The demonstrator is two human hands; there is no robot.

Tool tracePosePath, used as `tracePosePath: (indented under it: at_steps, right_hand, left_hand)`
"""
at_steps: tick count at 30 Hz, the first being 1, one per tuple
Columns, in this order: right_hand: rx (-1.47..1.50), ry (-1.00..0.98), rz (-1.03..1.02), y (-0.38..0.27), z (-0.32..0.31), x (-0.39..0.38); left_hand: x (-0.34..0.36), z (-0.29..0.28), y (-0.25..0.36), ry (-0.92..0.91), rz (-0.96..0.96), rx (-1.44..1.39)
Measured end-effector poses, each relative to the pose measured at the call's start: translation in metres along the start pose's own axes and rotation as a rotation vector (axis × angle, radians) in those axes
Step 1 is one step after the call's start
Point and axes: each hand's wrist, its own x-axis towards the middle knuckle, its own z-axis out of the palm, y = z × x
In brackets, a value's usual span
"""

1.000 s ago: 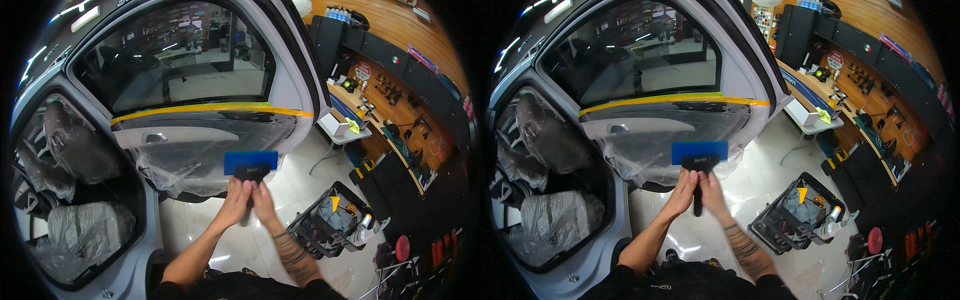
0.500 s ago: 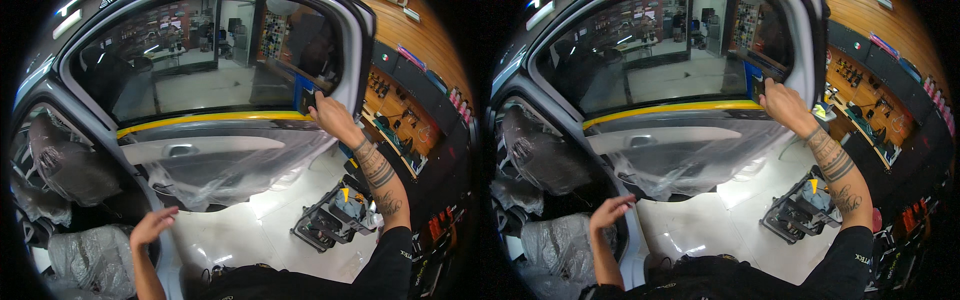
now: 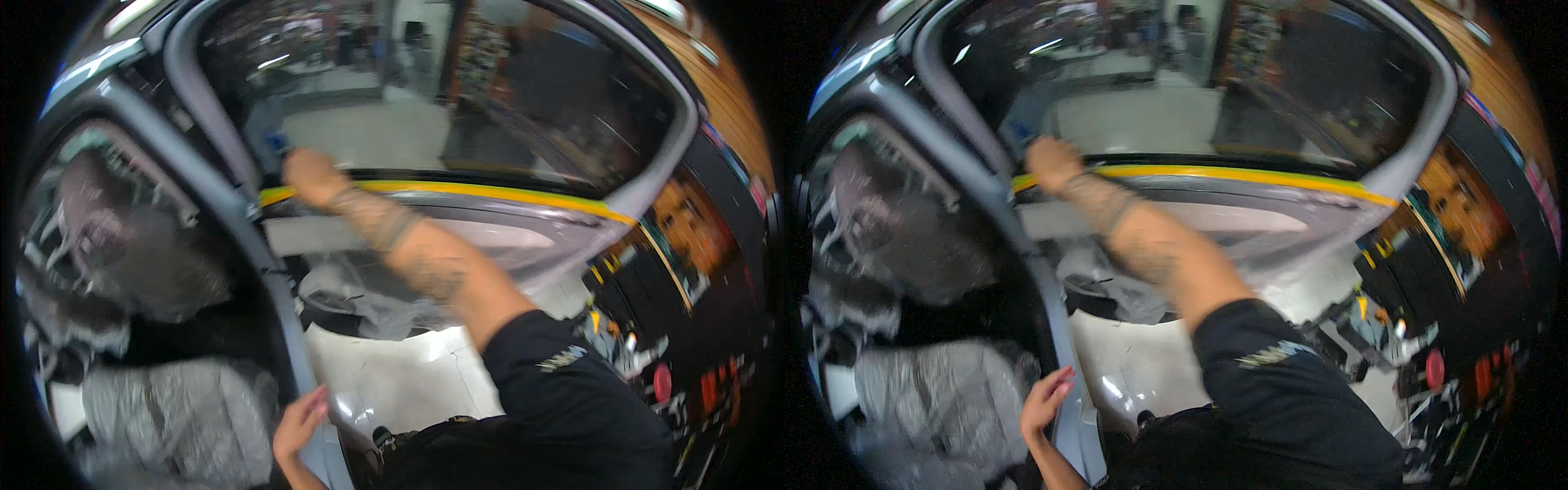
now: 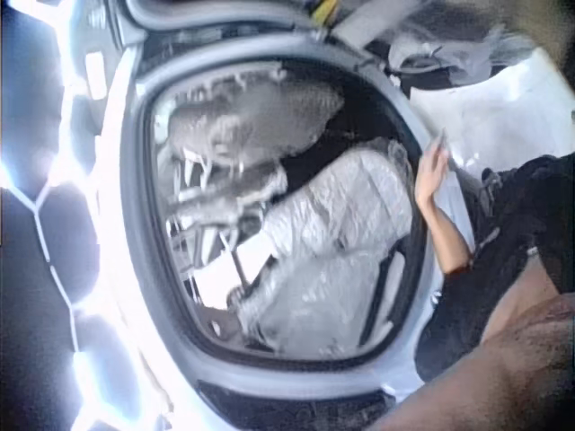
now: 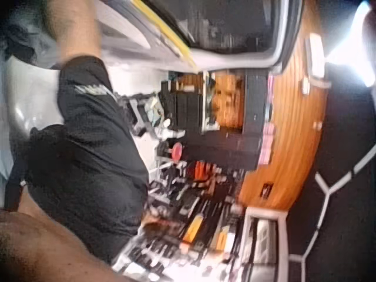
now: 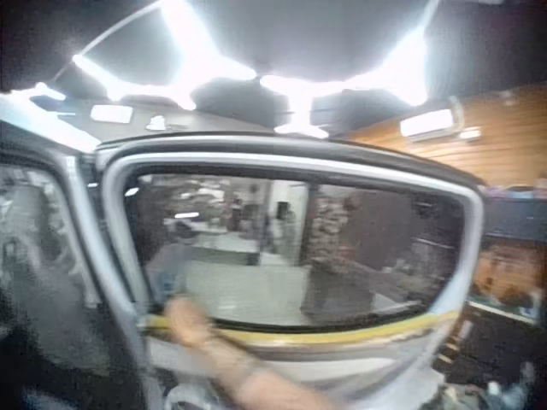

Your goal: The person applies a tint film to a car door window. They smooth the film with their hands, spray a solution, and use a squeegee to remove bubbles and excess liquid. The person wipes the edges with a cloth and uses a yellow tool to trim the film along the window frame.

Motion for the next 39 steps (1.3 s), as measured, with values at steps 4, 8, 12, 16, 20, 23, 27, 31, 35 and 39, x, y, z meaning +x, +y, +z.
tracePosePath:
  at_steps: [4, 8, 12, 16, 20, 23, 27, 31, 35, 39]
  right_hand:
    - [0.113, 0.134, 0.126, -0.068, 0.024, 0.031]
    - [0.341, 0.224, -0.041, -0.086, 0.015, -0.056]
    - [0.94, -0.238, 0.244, -0.095, 0.006, -0.206]
    - [0.561, -0.215, 0.05, -0.073, 0.09, -0.324]
    - [0.251, 0.636, 0.435, 0.09, -0.06, -0.326]
    - [0.03, 0.873, 0.626, 0.189, -0.161, -0.335]
    - [-0.08, 0.688, 0.781, 0.232, -0.191, -0.333]
    - [-0.048, 0.591, 0.742, 0.226, -0.184, -0.33]
    - [0.074, 0.662, 0.449, 0.217, -0.149, -0.366]
    - [0.94, 0.42, 0.532, 0.162, -0.076, -0.464]
  left_hand:
    - [-0.054, -0.003, -0.051, 0.162, -0.103, -0.126]
    - [-0.04, -0.005, -0.074, 0.256, -0.145, -0.228]
    - [0.027, 0.044, -0.029, 0.365, 0.113, -0.717]
    - [0.073, 0.158, 0.043, 0.194, -0.016, -1.278]
    - [0.067, 0.169, -0.046, -0.006, -0.223, -1.439]
    - [0.07, 0.195, -0.031, 0.087, -0.212, -1.358]
    - [0.087, 0.207, -0.02, 0.105, -0.139, -1.197]
    - [0.09, 0.223, 0.002, 0.167, -0.13, -1.128]
    - [0.107, 0.248, 0.01, 0.156, -0.172, -0.99]
    - [0.142, 0.313, 0.048, 0.099, -0.081, -0.738]
